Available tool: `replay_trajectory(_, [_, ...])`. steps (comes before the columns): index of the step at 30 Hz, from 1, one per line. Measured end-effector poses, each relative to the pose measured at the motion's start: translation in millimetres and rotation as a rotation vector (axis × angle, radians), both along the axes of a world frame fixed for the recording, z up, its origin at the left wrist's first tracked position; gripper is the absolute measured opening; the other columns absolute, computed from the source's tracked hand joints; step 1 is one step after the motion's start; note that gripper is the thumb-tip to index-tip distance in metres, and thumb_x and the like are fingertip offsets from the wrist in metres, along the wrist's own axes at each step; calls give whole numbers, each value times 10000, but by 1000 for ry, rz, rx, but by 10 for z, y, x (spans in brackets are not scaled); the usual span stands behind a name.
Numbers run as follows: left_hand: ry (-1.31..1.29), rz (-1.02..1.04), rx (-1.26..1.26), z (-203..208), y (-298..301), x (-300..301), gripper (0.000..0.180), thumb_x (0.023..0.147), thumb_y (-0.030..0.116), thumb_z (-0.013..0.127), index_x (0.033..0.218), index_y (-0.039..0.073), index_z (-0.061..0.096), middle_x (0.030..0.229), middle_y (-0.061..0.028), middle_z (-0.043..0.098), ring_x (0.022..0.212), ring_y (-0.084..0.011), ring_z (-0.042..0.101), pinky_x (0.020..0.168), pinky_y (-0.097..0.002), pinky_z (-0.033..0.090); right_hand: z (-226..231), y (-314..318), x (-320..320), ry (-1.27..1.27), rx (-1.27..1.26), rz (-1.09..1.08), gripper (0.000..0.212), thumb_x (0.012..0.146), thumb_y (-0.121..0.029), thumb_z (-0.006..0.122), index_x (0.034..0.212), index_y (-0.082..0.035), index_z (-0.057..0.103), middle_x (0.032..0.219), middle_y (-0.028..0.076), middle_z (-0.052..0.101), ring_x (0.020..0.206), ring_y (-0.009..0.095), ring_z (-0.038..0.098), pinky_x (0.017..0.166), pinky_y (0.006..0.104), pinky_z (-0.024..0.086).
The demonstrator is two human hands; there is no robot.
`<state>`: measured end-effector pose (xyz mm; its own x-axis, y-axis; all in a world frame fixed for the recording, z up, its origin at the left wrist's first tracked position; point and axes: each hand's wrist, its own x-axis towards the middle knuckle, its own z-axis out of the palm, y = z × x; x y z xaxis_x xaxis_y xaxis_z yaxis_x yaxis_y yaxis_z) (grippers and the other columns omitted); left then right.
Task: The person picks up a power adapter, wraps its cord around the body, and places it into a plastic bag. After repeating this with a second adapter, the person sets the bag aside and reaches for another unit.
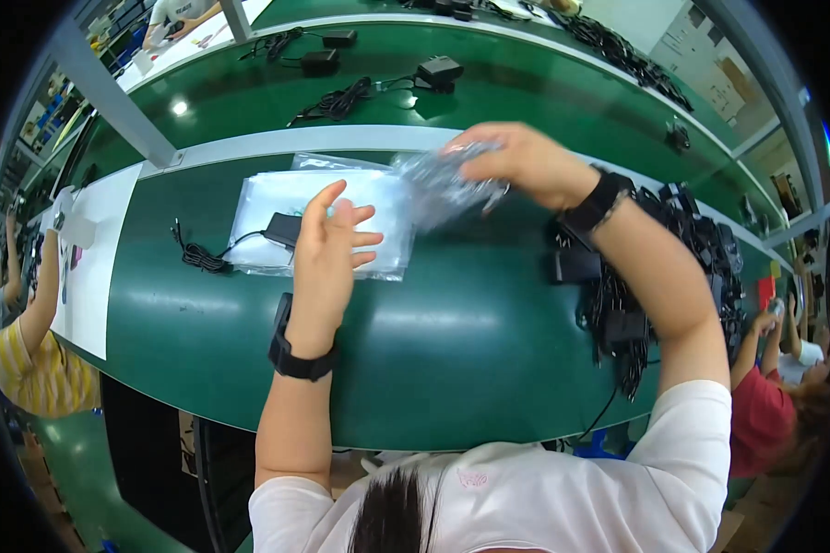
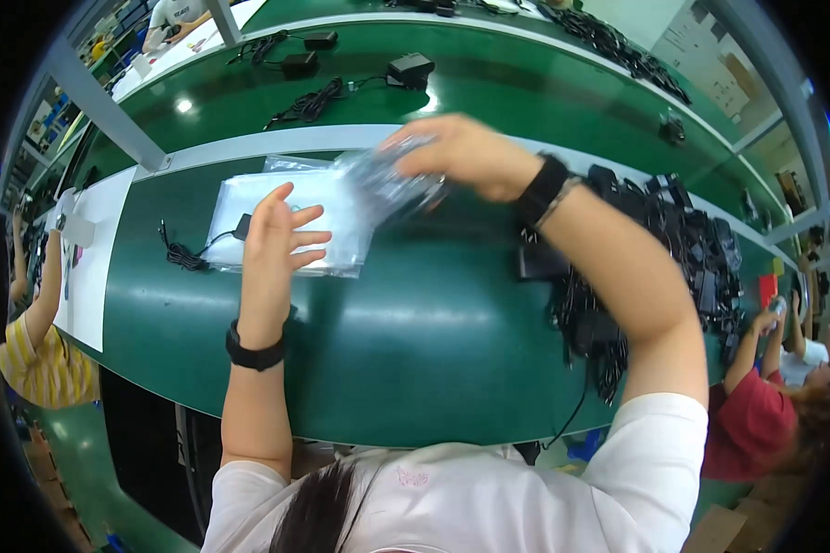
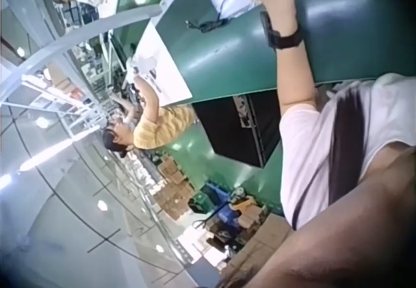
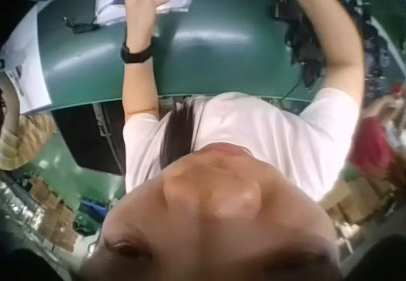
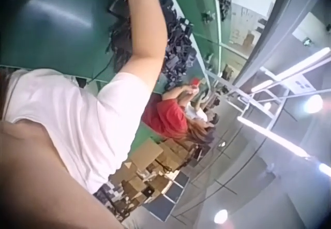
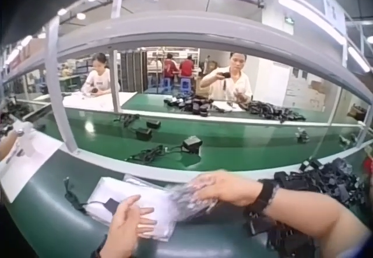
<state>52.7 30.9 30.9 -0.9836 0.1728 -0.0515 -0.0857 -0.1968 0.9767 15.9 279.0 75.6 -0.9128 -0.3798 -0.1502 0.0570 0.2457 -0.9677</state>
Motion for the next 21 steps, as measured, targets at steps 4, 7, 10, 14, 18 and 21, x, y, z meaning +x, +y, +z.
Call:
replay_trajectory(4, [556, 267, -514, -70, 55, 143, 359, 824, 145, 588, 1135, -5, 490, 867, -134, 624, 687, -198, 601, 582, -273, 470, -260, 1127, -897, 486, 761, -499, 299, 781, -132, 576, 1076, -88, 596, 876, 117, 627, 782, 180, 596, 667, 305, 481])
replay_trajectory(7, [838, 329, -700, -106, 133, 129, 306, 787, 122, 622, 1057, -1, 548, 815, -131, 617, 628, -237, 582, 550, -293, 465, -687, 2355, -1399, 812, 1403, -685, 262, 770, -110, 516, 1020, -113, 593, 945, 154, 603, 869, 354, 562, 770, 430, 448])
replay_trajectory(10, [989, 396, -832, -232, 54, 46, 266, 758, 107, 646, 996, 8, 582, 748, -108, 600, 562, -250, 545, 505, -314, 437, -1190, 2367, -1548, 447, 1810, -613, 334, 852, -288, 503, 1185, -270, 500, 1218, 91, 476, 1122, 281, 453, 869, 521, 371])
replay_trajectory(14, [979, 380, -851, -238, -7, 35, 252, 754, 92, 647, 985, 11, 583, 724, -98, 595, 554, -234, 543, 484, -307, 427, -690, 1622, -1673, -159, 1675, -588, 596, 805, -589, 455, 1217, -162, 502, 1345, 86, 400, 1255, 331, 306, 970, 603, 217])
replay_trajectory(18, [983, 332, -836, -208, 77, 11, 243, 756, 81, 641, 980, 9, 582, 709, -95, 590, 551, -228, 542, 478, -301, 424, -660, 1108, -2007, 599, 1077, -582, 544, 839, -459, 490, 1279, -150, 410, 1087, 231, 562, 968, 395, 547, 859, 409, 434])
replay_trajectory(21, [998, 348, -856, -221, 50, 30, 241, 754, 80, 638, 976, 7, 582, 700, -92, 587, 549, -229, 541, 481, -293, 424, -401, 147, -1780, 246, 737, -264, 600, 846, -448, 497, 1358, -206, 297, 806, 152, 629, 528, 197, 592, 391, 300, 459])
